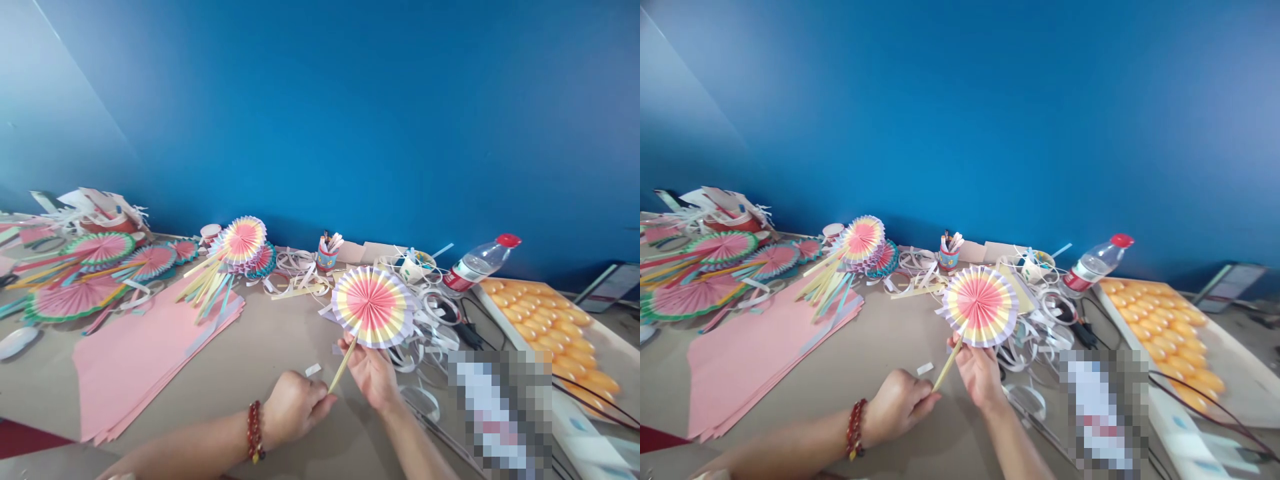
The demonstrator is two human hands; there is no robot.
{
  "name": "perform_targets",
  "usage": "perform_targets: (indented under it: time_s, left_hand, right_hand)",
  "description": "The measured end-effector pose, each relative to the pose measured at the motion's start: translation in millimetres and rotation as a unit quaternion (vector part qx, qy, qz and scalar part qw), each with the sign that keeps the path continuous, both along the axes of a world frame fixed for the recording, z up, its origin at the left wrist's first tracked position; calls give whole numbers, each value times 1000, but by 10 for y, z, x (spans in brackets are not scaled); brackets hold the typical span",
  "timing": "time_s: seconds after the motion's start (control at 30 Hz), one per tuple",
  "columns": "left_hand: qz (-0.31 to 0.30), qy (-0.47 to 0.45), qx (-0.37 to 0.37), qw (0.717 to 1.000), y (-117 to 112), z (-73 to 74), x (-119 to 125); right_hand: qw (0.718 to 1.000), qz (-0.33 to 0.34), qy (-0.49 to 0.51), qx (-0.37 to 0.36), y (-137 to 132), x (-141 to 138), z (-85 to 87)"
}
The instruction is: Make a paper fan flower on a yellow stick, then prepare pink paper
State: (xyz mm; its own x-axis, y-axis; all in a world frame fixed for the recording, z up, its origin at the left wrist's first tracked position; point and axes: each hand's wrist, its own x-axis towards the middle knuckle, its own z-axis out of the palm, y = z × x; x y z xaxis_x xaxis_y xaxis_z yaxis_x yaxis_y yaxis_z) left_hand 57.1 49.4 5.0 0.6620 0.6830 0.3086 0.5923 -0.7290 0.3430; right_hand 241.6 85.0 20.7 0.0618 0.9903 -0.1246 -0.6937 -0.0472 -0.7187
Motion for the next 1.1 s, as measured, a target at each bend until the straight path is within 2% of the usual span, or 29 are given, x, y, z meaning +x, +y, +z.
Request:
perform_targets:
  time_s: [0.1, 0.27, 0.43, 0.5, 0.57, 0.63, 0.73, 0.8, 0.87, 0.93, 1.0, 1.1]
  left_hand:
    - [-6, -11, 0, 1000, -14, -4, 10]
    - [-75, -31, 12, 997, -24, -70, 17]
    - [-93, -5, 26, 995, -40, -162, 13]
    - [-136, -14, 42, 990, -51, -155, 8]
    - [-183, -49, 56, 980, -35, -84, -19]
    - [-176, -107, 57, 977, 29, 60, -86]
    - [-65, -228, 51, 970, 198, 359, -260]
    - [10, -261, 82, 962, 314, 557, -391]
    - [43, -213, 109, 970, 399, 716, -503]
    - [44, -132, 120, 983, 453, 819, -580]
    - [29, -49, 107, 993, 496, 861, -623]
    - [-13, 25, 39, 999, 561, 823, -647]
  right_hand:
    - [1000, -1, 13, 3, 9, 43, 36]
    - [1000, 18, 20, 0, -13, 15, 30]
    - [999, 37, 28, 1, -2, -4, 21]
    - [999, 42, 32, 6, 32, 50, 49]
    - [998, 50, 33, 12, 61, 122, 87]
    - [997, 72, 25, 13, 64, 174, 114]
    - [989, 147, -4, 0, 17, 149, 104]
    - [977, 213, -26, -16, -28, 75, 66]
    - [960, 276, -46, -31, -70, -5, 25]
    - [940, 333, -64, -43, -110, -61, -3]
    - [919, 381, -84, -50, -148, -92, -6]
    - [896, 425, -122, -50, -196, -125, 19]
